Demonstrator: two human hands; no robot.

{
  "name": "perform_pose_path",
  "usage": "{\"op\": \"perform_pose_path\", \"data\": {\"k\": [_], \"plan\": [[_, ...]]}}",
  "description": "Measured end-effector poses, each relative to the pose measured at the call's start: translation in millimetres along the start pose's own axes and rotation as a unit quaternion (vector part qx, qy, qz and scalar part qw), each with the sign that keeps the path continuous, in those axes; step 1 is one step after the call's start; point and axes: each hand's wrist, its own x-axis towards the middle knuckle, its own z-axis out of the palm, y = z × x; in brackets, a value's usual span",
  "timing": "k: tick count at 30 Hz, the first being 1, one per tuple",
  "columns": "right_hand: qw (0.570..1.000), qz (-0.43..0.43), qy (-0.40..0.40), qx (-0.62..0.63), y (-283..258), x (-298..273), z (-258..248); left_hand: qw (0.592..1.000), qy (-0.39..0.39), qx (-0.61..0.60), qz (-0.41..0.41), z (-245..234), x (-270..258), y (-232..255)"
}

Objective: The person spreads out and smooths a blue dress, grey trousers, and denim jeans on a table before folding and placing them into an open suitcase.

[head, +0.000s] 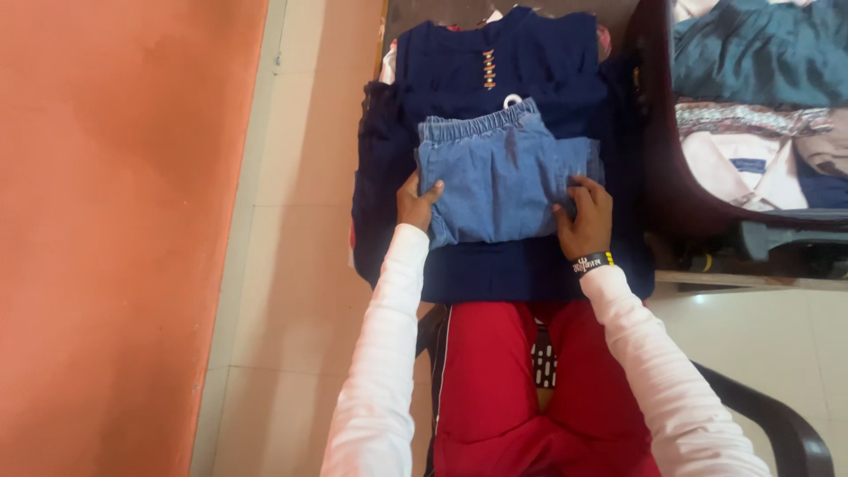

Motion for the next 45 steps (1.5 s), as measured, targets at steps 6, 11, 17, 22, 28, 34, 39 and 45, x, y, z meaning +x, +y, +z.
{"op": "perform_pose_path", "data": {"k": [6, 11, 17, 22, 28, 34, 39, 45], "plan": [[0.985, -0.116, 0.109, 0.071, -27.7, 75.8, -40.5, 0.987, -0.018, -0.057, 0.147, 30.0, -35.0, 125.9], [0.982, -0.150, 0.112, -0.032, -47.4, 142.9, -61.9, 0.931, 0.170, -0.279, 0.161, 73.9, -68.0, 98.6], [0.981, -0.182, -0.053, 0.034, -50.7, 75.3, 2.1, 0.820, 0.190, -0.438, -0.315, 127.3, -132.0, -78.1], [0.948, -0.011, -0.301, -0.100, -104.0, -4.4, 1.5, 0.880, 0.045, -0.439, -0.177, 119.7, -143.1, -139.6], [0.906, -0.014, -0.379, -0.190, -164.9, 22.3, -22.1, 0.855, -0.096, -0.486, -0.155, 129.1, -155.4, -113.2], [0.943, -0.060, -0.273, -0.180, -146.1, 1.1, 2.7, 0.828, -0.096, -0.523, -0.178, 130.0, -161.3, -149.3], [0.991, 0.032, -0.122, 0.034, -92.0, -1.5, 23.9, 0.944, -0.155, -0.258, -0.132, 123.8, -170.8, -140.1], [0.945, 0.085, 0.032, 0.314, -2.4, 60.7, -67.5, 0.854, -0.145, -0.452, -0.214, 114.9, -172.8, -80.9]]}}
